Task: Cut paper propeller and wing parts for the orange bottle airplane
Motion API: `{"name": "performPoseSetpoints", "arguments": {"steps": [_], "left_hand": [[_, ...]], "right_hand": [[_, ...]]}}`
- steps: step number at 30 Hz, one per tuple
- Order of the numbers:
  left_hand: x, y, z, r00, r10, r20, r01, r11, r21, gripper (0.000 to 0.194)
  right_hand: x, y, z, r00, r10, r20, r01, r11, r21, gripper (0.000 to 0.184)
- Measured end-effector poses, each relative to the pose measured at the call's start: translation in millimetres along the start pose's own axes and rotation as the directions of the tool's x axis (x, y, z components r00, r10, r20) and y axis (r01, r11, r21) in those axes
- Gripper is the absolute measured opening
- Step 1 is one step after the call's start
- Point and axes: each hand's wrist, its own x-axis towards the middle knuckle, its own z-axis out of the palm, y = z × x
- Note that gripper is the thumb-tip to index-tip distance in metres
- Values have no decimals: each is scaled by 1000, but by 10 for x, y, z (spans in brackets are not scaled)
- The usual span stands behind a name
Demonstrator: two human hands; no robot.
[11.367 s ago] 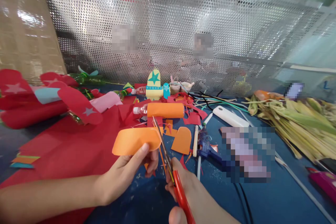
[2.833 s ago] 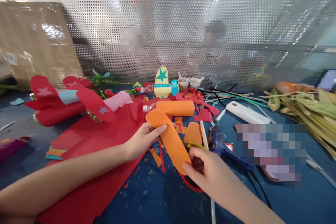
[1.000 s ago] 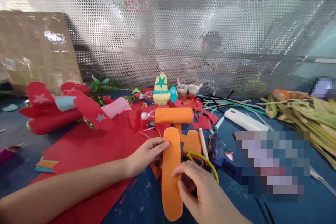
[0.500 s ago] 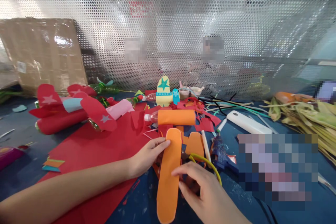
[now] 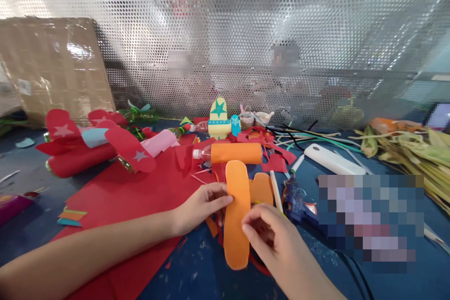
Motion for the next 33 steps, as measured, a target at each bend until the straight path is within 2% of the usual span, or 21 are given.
{"name": "performPoseSetpoints", "arguments": {"steps": [6,11,13,18,23,28,33], "left_hand": [[9,-1,27,998,-32,-52,30,998,-46,42],[-2,6,32,999,-21,-37,18,997,-78,39],[-13,8,27,999,-16,-43,14,999,-49,40],[-21,4,17,998,-8,-68,8,1000,1,45],[-8,1,27,996,-25,-91,26,1000,13,47],[-4,32,37,994,-72,-87,75,997,21,45],[-17,51,32,997,-55,-55,60,994,88,46]], "right_hand": [[-22,45,29,997,32,-75,-28,998,49,15],[-18,43,19,997,18,-81,-17,1000,12,17],[-8,39,1,998,2,-55,-2,1000,-7,17],[6,67,-53,994,-55,98,61,997,-57,25],[-2,39,-49,988,-63,143,78,991,-106,26],[6,-33,-41,996,-58,74,65,993,-96,10],[5,-27,-75,995,-60,-84,48,989,-137,19]]}}
